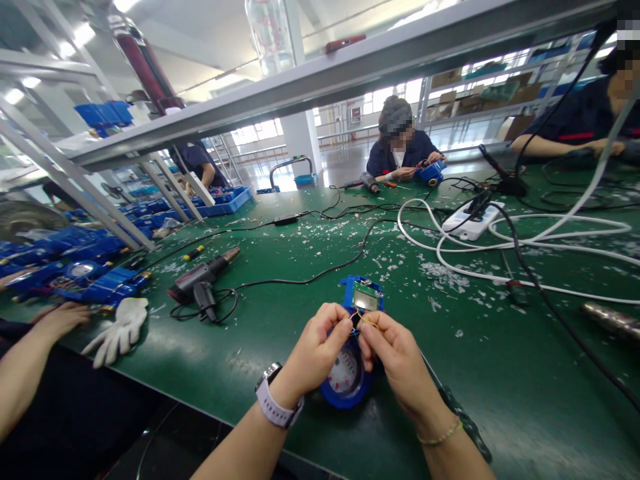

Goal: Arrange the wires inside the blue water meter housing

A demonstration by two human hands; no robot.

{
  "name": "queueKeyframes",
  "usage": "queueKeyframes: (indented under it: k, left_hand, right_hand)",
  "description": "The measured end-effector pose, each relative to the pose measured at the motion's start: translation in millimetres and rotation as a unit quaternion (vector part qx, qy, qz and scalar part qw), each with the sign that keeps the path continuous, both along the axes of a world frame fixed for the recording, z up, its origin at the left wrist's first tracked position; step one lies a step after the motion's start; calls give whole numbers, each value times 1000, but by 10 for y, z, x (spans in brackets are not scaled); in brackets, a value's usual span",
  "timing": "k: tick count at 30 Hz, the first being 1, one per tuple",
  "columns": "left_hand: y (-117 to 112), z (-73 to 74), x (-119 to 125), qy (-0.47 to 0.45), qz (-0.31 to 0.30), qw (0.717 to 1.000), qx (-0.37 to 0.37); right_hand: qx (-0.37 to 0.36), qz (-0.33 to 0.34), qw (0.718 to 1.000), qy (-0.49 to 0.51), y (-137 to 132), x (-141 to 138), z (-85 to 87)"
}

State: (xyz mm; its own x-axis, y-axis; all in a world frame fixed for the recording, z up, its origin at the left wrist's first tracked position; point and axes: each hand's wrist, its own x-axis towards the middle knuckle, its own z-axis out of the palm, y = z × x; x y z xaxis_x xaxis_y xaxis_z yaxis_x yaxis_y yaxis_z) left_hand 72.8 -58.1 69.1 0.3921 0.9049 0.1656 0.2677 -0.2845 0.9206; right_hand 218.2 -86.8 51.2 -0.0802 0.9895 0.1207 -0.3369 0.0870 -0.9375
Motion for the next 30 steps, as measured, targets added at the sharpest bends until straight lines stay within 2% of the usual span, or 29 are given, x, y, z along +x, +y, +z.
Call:
queueKeyframes:
  k: [8, 15, 30]
  left_hand:
    - [14, -10, -22, -2, -4, 1000, 6]
    - [22, -46, -26, -50, -7, 998, -29]
    - [32, -31, -28, -78, -29, 994, -75]
  right_hand:
    - [-5, 8, 1000, -13, -5, 19, 11]
    - [18, 20, 1000, -14, -13, 3, -16]
    - [31, 36, 999, -8, -1, -4, -12]
